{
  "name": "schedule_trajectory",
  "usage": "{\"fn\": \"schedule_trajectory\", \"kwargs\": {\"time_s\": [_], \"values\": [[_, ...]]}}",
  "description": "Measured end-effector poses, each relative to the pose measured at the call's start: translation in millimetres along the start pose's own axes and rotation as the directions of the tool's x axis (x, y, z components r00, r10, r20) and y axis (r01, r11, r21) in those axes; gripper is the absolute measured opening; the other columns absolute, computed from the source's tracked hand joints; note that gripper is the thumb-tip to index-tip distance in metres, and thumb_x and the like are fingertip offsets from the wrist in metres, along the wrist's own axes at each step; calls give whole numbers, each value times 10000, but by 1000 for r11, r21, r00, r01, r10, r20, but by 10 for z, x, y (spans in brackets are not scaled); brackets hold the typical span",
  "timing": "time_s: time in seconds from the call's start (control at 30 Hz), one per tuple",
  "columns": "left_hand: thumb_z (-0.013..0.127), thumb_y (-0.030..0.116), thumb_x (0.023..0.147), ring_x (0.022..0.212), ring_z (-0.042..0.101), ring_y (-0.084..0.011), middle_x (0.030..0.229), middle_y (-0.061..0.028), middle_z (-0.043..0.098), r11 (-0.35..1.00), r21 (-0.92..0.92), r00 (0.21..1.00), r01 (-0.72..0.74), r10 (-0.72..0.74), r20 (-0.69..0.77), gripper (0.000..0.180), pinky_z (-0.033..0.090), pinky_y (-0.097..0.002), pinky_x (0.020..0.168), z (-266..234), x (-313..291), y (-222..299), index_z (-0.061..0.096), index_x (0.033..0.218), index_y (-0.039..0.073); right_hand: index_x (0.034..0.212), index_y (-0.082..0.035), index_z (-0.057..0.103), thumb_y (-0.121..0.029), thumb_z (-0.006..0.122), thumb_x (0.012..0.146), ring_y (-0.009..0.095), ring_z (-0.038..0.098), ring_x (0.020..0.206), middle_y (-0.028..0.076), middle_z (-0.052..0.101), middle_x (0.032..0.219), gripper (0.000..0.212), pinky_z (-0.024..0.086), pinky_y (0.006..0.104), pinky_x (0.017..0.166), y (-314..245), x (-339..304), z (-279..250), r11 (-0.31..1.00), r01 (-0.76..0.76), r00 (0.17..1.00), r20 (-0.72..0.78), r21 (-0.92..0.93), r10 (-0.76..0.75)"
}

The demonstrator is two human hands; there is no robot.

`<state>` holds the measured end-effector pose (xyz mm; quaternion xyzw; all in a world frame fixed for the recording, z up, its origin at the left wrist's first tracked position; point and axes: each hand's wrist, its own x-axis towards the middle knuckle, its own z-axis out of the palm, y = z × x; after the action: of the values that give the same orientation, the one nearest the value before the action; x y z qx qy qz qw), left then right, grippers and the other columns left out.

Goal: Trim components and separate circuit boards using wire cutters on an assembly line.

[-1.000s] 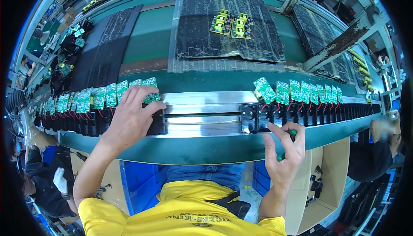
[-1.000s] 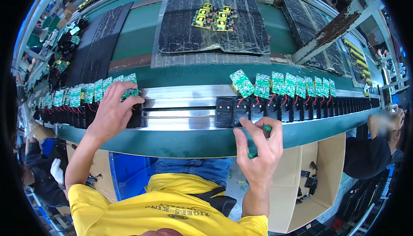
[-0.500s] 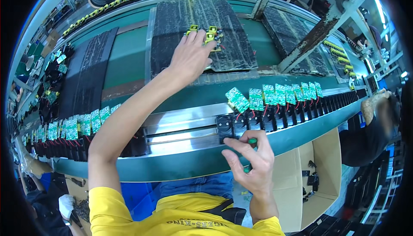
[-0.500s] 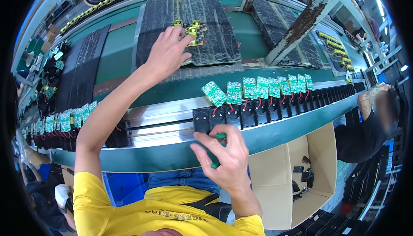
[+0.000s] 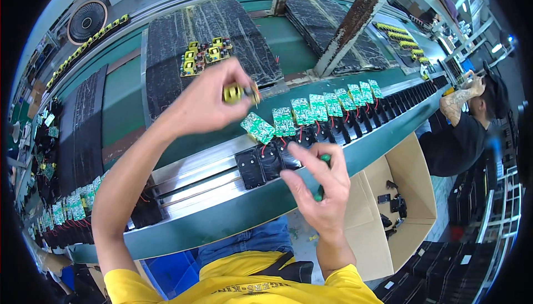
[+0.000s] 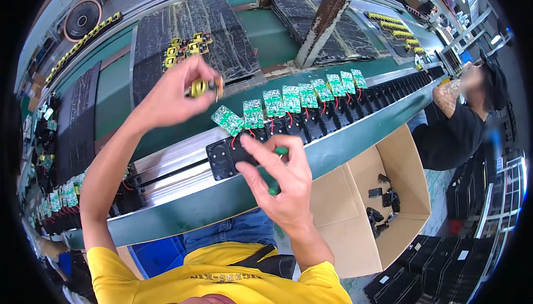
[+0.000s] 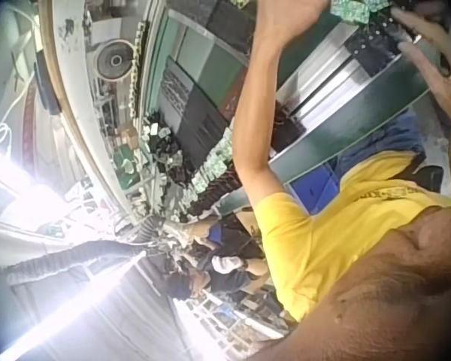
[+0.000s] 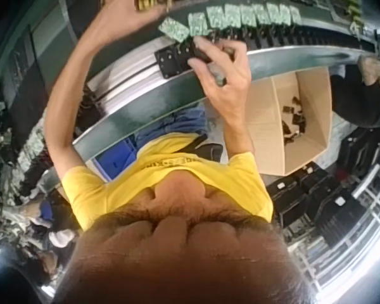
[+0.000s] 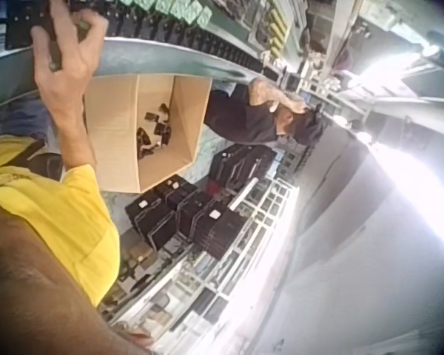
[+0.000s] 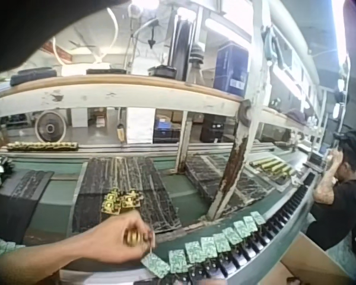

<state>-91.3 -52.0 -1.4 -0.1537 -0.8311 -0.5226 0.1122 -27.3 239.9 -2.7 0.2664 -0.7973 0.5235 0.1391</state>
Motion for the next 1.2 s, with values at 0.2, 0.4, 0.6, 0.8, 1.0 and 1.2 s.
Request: {"fn": "schedule_trajectory", "kwargs": {"time_s": [0.2,0.4,0.6,0.8,1.0,1.2], "values": [[714,-10,895,1043,720,-220,1210,-127,762,980,-114,944,164,-122,306,385,591,-360,945,133,-613,1089,636,1268,45,1224,-94,917,-40,966,830,202,617,959,95,661,1149,401,523,313,836,5,115,86,963,75,989,105,257,-105],[723,-2,901,986,694,-210,1151,-123,758,968,-35,900,248,-217,379,379,577,-341,901,73,-889,1325,649,1272,26,1218,-49,903,-10,901,918,216,622,996,112,667,1160,303,522,311,854,11,43,132,884,182,948,162,431,-274],[776,49,963,860,683,-194,1063,-97,781,968,-142,974,209,-193,120,218,561,-330,811,214,-1123,1354,690,1162,28,1173,-28,896,1,858,986,175,615,990,89,673,1154,194,503,281,832,-36,-49,225,677,-113,989,151,728,3],[798,70,992,808,662,-165,986,-64,782,894,-285,932,346,-362,-4,117,541,-320,781,290,-1145,1375,737,1079,22,1160,-64,897,-27,879,986,137,609,939,52,673,1139,179,488,259,795,-127,-64,236,636,-201,974,223,745,47],[806,77,994,777,647,-147,901,-39,794,931,28,932,363,-363,-5,78,530,-305,746,138,-1081,1095,773,1014,9,1139,-77,902,-112,934,930,201,627,1002,97,695,1202,214,528,336,861,104,-143,106,991,36,979,196,130,-61],[812,80,975,744,639,-156,866,-40,802,899,206,920,387,-391,-19,85,528,-313,719,232,-962,729,784,960,1,1125,-136,911,-182,975,872,198,620,962,48,687,1209,265,533,356,851,375,-338,203,920,229,957,247,-318,-153]]}}
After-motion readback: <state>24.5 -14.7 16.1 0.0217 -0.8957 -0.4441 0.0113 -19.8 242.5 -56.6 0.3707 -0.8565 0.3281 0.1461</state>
